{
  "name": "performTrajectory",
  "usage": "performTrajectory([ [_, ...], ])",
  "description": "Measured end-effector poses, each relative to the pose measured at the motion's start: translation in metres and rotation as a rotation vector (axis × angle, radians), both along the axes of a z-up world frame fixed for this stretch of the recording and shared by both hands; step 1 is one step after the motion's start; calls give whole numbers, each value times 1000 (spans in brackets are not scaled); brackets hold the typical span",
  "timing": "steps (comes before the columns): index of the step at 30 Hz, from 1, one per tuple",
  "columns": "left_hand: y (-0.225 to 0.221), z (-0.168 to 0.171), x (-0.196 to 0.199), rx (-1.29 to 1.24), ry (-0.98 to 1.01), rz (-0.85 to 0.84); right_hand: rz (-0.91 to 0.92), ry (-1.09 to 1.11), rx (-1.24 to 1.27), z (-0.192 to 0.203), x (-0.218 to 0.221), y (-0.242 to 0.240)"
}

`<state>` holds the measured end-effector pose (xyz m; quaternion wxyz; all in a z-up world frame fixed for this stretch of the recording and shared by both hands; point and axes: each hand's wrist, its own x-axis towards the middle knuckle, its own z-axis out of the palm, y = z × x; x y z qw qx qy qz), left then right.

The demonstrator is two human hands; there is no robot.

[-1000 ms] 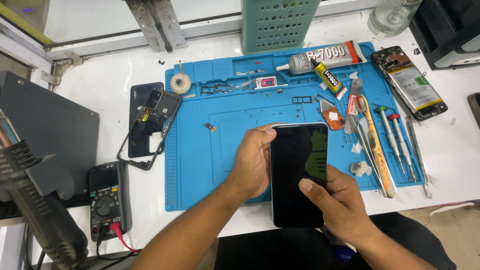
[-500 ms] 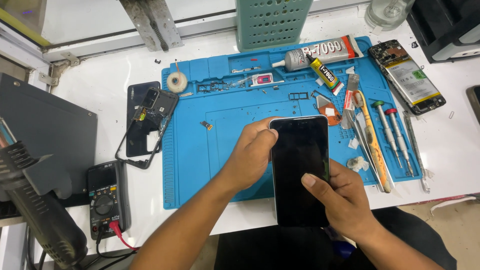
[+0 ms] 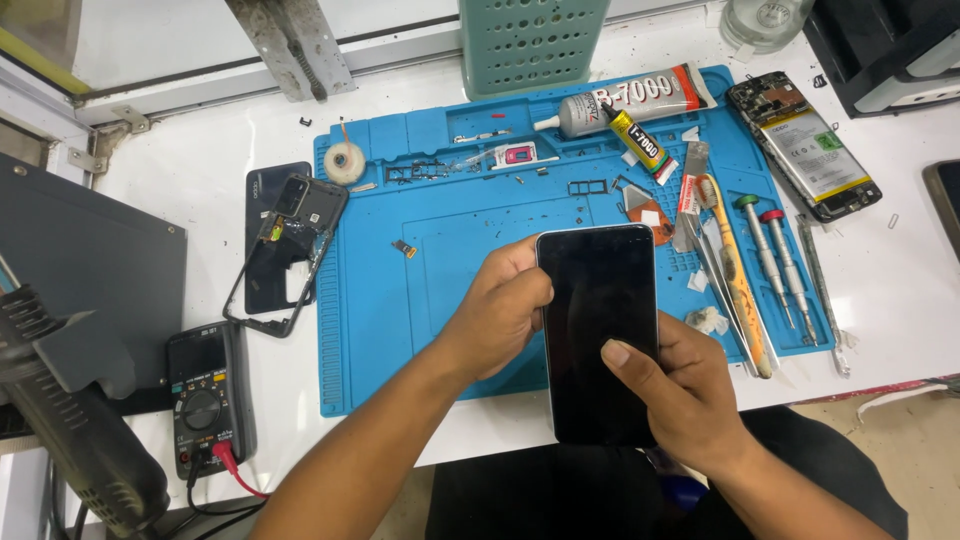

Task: Cleaning a smartphone screen with a cloth and applying pressure to the edges to secure it to the frame.

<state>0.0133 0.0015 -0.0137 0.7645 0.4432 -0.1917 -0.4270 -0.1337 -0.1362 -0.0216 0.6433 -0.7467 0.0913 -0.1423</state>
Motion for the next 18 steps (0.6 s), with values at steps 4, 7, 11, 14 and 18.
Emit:
performTrajectory([
  [4, 0, -2, 0, 4, 15, -9, -4, 21, -7, 1, 0, -1],
  [7, 0, -3, 1, 24, 19, -31, 0, 25, -13, 2, 0, -2],
  [11, -1, -2, 0, 38, 22, -37, 4, -3, 2, 2, 1, -3],
  [14, 0, -1, 0, 27, 15, -50, 3, -4, -8, 1, 1, -4],
  [18, 0, 3, -1, 17, -7, -69, 2, 7, 0, -1, 2, -4],
])
